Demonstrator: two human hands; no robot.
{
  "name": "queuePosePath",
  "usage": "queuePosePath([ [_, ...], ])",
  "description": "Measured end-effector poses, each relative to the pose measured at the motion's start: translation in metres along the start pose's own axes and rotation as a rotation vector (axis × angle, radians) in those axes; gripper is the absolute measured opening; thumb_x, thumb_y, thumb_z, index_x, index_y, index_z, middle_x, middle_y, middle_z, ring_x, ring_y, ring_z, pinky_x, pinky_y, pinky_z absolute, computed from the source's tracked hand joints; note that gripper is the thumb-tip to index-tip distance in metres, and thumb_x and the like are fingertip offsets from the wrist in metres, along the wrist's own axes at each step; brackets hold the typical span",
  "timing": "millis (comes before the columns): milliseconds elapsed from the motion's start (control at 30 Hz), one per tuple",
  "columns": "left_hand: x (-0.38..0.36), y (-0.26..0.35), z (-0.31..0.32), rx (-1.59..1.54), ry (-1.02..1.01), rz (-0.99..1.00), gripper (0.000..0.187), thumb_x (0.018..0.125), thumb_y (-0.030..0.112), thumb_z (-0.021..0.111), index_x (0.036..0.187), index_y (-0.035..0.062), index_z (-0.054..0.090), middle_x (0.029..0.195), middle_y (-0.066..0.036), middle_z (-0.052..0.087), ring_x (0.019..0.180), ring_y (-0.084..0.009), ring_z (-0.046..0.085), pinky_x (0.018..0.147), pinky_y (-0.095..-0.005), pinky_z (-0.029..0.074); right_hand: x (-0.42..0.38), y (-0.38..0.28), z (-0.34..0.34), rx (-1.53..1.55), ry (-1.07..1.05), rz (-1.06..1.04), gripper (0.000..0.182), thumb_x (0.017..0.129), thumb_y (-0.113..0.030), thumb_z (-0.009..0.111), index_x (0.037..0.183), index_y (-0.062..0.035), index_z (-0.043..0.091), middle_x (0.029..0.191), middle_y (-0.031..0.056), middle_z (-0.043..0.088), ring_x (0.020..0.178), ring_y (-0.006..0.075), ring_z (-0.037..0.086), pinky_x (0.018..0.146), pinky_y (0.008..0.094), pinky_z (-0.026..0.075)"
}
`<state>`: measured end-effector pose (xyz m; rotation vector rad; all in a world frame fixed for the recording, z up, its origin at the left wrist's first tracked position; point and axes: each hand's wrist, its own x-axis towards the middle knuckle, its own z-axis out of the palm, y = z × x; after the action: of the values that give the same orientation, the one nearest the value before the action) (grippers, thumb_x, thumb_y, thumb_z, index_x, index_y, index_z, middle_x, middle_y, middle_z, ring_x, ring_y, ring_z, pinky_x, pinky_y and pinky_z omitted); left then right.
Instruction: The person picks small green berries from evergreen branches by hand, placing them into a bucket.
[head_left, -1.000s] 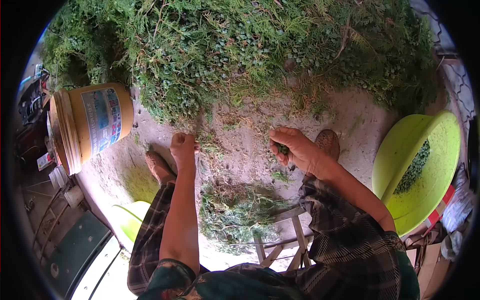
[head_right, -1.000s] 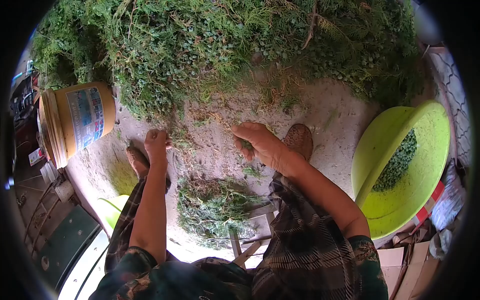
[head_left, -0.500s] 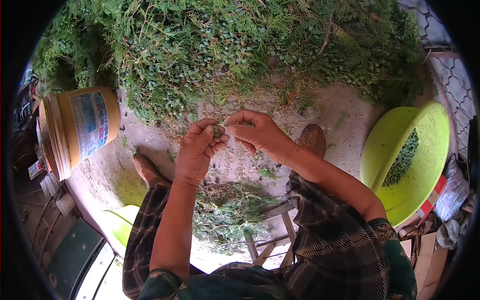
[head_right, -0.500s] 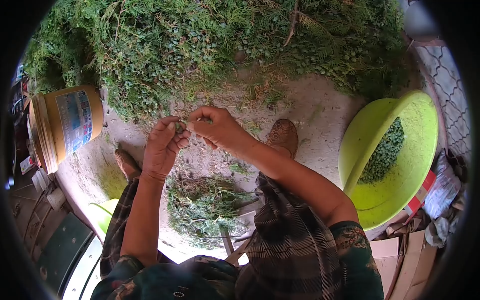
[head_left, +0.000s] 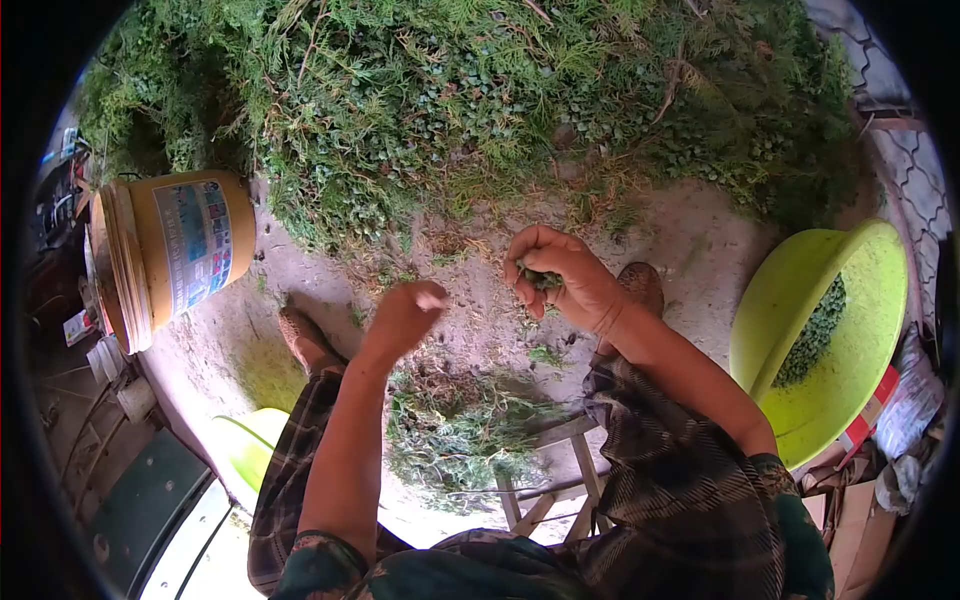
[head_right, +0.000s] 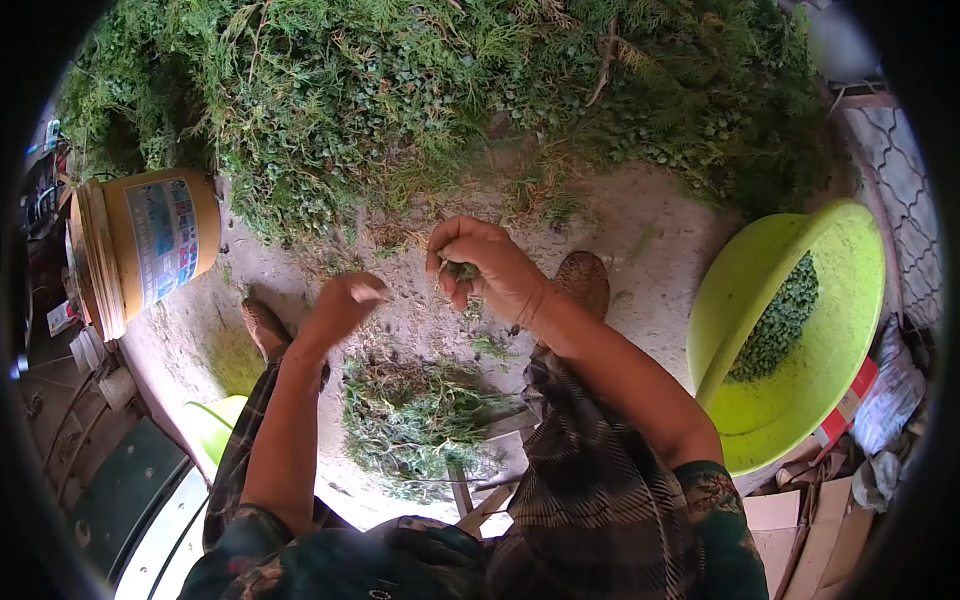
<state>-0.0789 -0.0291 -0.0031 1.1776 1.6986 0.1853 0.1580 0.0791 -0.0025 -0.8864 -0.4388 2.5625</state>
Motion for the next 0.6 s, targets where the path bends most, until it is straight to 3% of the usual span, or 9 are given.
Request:
queuePosePath([
  [33,0.01,-0.008,-0.004,0.213,0.318,-0.04,0.014,0.082,0.011,0.054,0.086,0.0046,0.066,0.076,-0.021,0.063,0.066,-0.031,0.064,0.058,-0.0373,0.049,0.0,0.0,-0.002,0.003,0.003,0.0,0.019,0.089,-0.023,0.053,0.09,-0.0046,0.054,0.074,0.0054,0.058,0.052,0.0101,0.054,0.04,0.0237,0.045],
  [67,0.02,-0.015,-0.011,0.073,0.501,-0.079,0.018,0.082,0.015,0.052,0.088,0.0056,0.065,0.073,-0.022,0.062,0.061,-0.0369,0.062,0.052,-0.0418,0.048,0.001,0.0,-0.004,-0.011,-0.001,0.024,0.02,0.089,-0.025,0.053,0.089,-0.0046,0.053,0.073,0.0055,0.057,0.052,0.01,0.053,0.039,0.0243,0.044],
  [167,0.054,-0.033,-0.023,0.4,0.814,-0.125,0.025,0.077,0.013,0.061,0.102,0.0071,0.06,0.084,-0.022,0.063,0.081,-0.039,0.061,0.072,-0.0465,0.048,0.0,0.009,-0.012,-0.088,0.013,0.074,0.023,0.09,-0.028,0.053,0.087,-0.0045,0.053,0.073,0.0054,0.057,0.052,0.0095,0.053,0.038,0.0246,0.043],
  [267,0.072,-0.053,-0.021,0.454,0.781,0.007,0.032,0.072,0.009,0.068,0.103,0.0072,0.059,0.097,-0.022,0.061,0.087,-0.0403,0.058,0.088,-0.0471,0.042,0.0,0.018,-0.016,-0.148,0.005,0.092,0.025,0.09,-0.028,0.054,0.086,-0.0039,0.053,0.072,0.0049,0.056,0.049,0.0085,0.05,0.037,0.0236,0.04],
  [300,0.074,-0.05,-0.019,0.469,0.774,-0.059,0.028,0.073,0.009,0.068,0.099,0.0064,0.06,0.093,-0.02,0.061,0.085,-0.0396,0.058,0.084,-0.0479,0.044,0.0,0.018,-0.015,-0.14,0.024,0.117,0.025,0.09,-0.028,0.054,0.086,-0.0039,0.054,0.072,0.0048,0.056,0.049,0.0082,0.05,0.037,0.0234,0.04],
  [400,0.072,-0.041,-0.016,0.398,0.805,-0.018,0.026,0.072,0.008,0.067,0.098,0.006,0.061,0.085,-0.021,0.061,0.081,-0.0402,0.058,0.076,-0.0469,0.046,-0.001,0.015,-0.013,-0.146,0.046,0.148,0.025,0.09,-0.029,0.054,0.086,-0.0041,0.055,0.072,0.0046,0.057,0.049,0.0077,0.05,0.037,0.0229,0.04],
  [467,0.064,-0.034,-0.015,0.268,0.706,-0.147,0.023,0.074,0.005,0.064,0.097,0.0031,0.061,0.077,-0.019,0.062,0.07,-0.0333,0.061,0.062,-0.0411,0.049,-0.001,0.014,-0.013,-0.151,0.041,0.126,0.025,0.09,-0.029,0.054,0.086,-0.0043,0.055,0.073,0.0045,0.057,0.049,0.0075,0.05,0.038,0.0227,0.04],
  [500,0.062,-0.041,-0.014,0.269,0.699,-0.161,0.023,0.074,0.005,0.064,0.097,0.0031,0.061,0.077,-0.019,0.062,0.07,-0.0333,0.061,0.062,-0.0411,0.049,-0.002,0.015,-0.013,-0.152,0.038,0.106,0.025,0.09,-0.029,0.054,0.086,-0.0044,0.055,0.073,0.0044,0.057,0.049,0.0073,0.049,0.038,0.0225,0.04],
  [600,0.064,-0.053,-0.012,-0.568,0.671,-0.19,0.019,0.081,0.004,0.057,0.099,-0.0022,0.058,0.077,-0.007,0.061,0.06,-0.0124,0.06,0.048,-0.0256,0.047,-0.003,0.014,-0.012,-0.131,0.049,0.124,0.023,0.09,-0.027,0.054,0.086,-0.0043,0.055,0.073,0.0039,0.057,0.05,0.0071,0.049,0.038,0.0221,0.04],
])
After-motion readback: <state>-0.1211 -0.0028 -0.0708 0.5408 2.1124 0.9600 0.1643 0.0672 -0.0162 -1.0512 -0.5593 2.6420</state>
